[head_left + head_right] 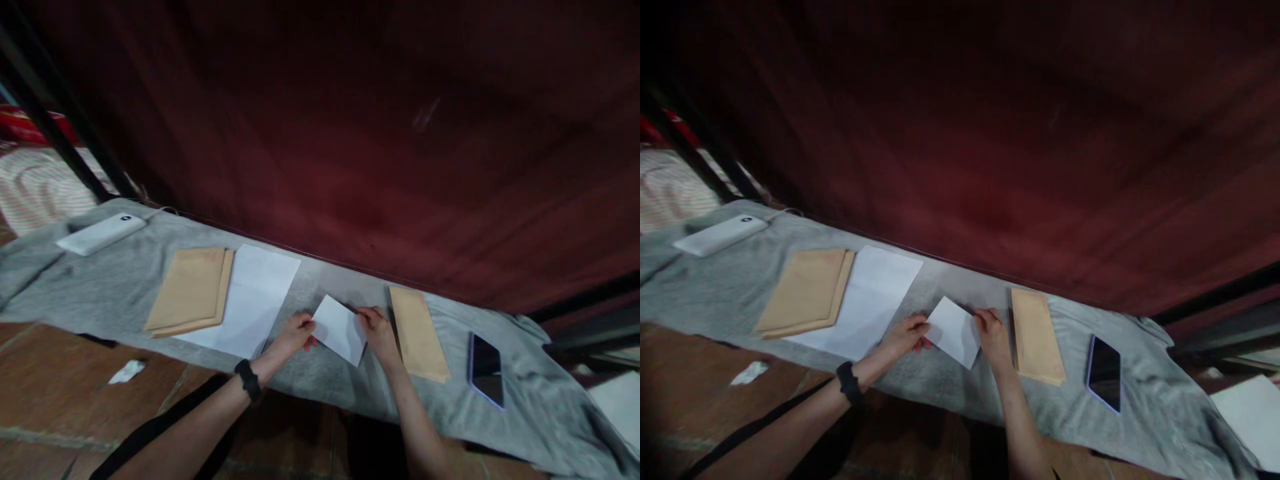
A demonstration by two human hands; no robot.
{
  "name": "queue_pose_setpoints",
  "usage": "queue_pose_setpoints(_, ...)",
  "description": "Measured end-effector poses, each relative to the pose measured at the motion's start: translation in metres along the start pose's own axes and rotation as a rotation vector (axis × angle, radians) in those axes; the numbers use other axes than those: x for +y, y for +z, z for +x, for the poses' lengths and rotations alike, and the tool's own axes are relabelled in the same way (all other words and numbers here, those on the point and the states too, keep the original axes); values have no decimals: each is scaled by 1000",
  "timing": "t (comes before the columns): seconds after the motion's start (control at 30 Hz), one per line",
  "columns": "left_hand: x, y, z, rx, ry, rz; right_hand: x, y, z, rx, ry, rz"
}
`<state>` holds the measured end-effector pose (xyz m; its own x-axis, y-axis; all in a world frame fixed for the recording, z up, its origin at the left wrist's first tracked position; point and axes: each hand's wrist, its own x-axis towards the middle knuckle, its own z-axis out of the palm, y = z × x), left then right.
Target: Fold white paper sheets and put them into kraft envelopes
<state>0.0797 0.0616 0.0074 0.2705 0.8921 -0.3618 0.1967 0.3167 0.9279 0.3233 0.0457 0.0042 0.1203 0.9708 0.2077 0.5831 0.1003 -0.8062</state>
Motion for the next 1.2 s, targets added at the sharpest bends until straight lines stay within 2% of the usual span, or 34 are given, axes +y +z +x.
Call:
queue_pose_setpoints(0.07,-3,7,-1,18,-30,37,-5,9,-3,91,-89,-68)
queue_pose_setpoints(0.13,-5,14,-4,32,-50,77,-11,24,-10,106,-163,-114)
queue_pose_setpoints(0.23,-4,20,-9,38,-59,159,-19,54,-27,-15,-202,-197)
queue_pose_setpoints(0.37,0,18,-19,80,-26,322,-25,80,-48,-135,-200,-480)
queue_pose_setpoints(0.47,3,16,-27,178,21,472,-29,81,-53,-199,-155,-625)
queue_pose_setpoints(0.57,6,19,-30,242,221,764,-31,78,-52,-243,-117,-694)
queue_pose_setpoints(0.63,7,25,-28,218,382,889,-30,77,-52,-267,-117,-733)
queue_pose_setpoints(0.77,-3,35,-17,114,615,928,-23,83,-56,-282,-166,-803)
queue_pose_setpoints(0.87,-18,36,-10,104,641,1011,-16,87,-60,-212,-175,-846)
queue_pose_setpoints(1.0,-34,33,-5,163,660,1094,-4,85,-65,-127,-227,-857)
queue_pose_setpoints(1.2,-40,30,-3,247,628,1205,16,68,-72,22,-267,-840)
